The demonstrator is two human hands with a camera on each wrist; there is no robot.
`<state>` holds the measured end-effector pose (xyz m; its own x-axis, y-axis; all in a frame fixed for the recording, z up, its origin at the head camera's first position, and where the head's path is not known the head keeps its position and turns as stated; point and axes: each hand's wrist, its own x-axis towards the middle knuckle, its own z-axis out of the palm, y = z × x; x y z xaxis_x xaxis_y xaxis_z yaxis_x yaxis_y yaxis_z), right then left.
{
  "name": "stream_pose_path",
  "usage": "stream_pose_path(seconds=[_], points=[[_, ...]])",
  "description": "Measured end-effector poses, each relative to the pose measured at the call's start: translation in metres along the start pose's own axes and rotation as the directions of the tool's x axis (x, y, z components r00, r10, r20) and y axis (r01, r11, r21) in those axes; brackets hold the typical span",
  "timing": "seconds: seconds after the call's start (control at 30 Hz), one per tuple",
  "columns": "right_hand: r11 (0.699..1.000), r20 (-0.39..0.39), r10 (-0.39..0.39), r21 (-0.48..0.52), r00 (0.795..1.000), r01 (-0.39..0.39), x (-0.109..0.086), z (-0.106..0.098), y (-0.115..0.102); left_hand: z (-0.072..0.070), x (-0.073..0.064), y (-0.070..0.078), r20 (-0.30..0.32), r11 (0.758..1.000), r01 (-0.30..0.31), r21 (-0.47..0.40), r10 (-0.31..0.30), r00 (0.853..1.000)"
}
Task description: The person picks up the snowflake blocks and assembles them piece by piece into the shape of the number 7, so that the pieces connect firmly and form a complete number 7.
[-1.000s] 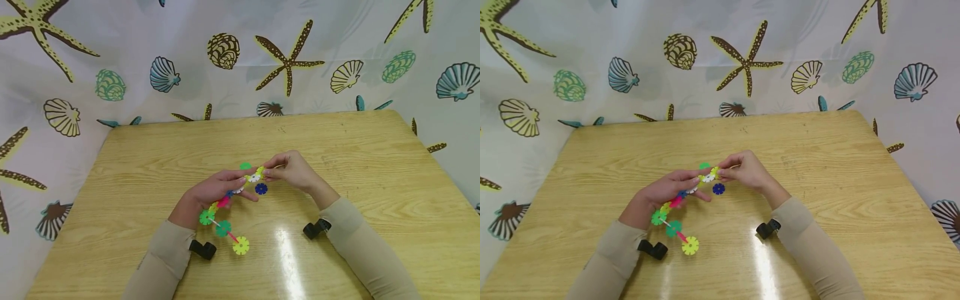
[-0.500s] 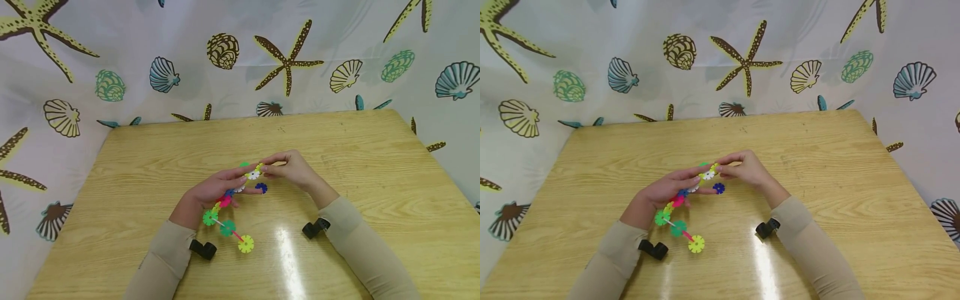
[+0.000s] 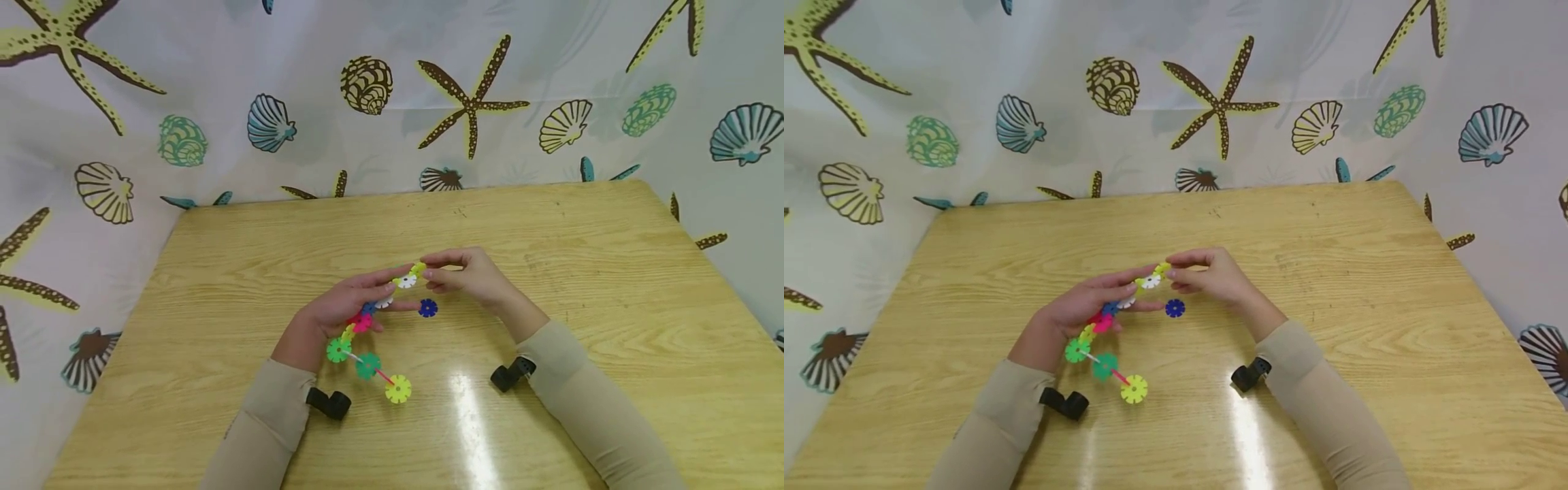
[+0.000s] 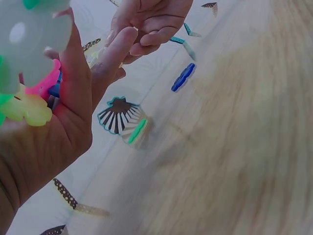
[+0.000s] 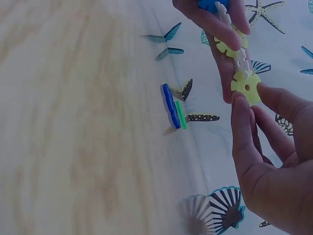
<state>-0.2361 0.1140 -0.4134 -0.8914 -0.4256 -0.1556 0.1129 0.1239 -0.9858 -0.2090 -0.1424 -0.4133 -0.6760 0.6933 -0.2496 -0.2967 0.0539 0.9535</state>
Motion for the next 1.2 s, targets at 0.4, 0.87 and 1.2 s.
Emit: stream_pose_path(seconds=[0.4,0.87,1.2], points=[[0.989,-0.033,0.145,-0.022,0.989,-0.146,0.024,-0.003,0.001,-0.017,-0.004,0.002,-0.074,0.999,0.013,-0.053,-0.017,0.997],[0.947,-0.040,0.112,-0.299,0.993,-0.119,0.053,0.014,0.007,-0.023,-0.010,0.001,-0.056,0.995,0.009,-0.097,-0.014,0.998],[0.841,-0.053,0.109,-0.527,0.993,-0.121,0.057,0.026,-0.001,-0.024,-0.015,0.003,-0.058,0.991,0.006,-0.133,-0.014,0.998]])
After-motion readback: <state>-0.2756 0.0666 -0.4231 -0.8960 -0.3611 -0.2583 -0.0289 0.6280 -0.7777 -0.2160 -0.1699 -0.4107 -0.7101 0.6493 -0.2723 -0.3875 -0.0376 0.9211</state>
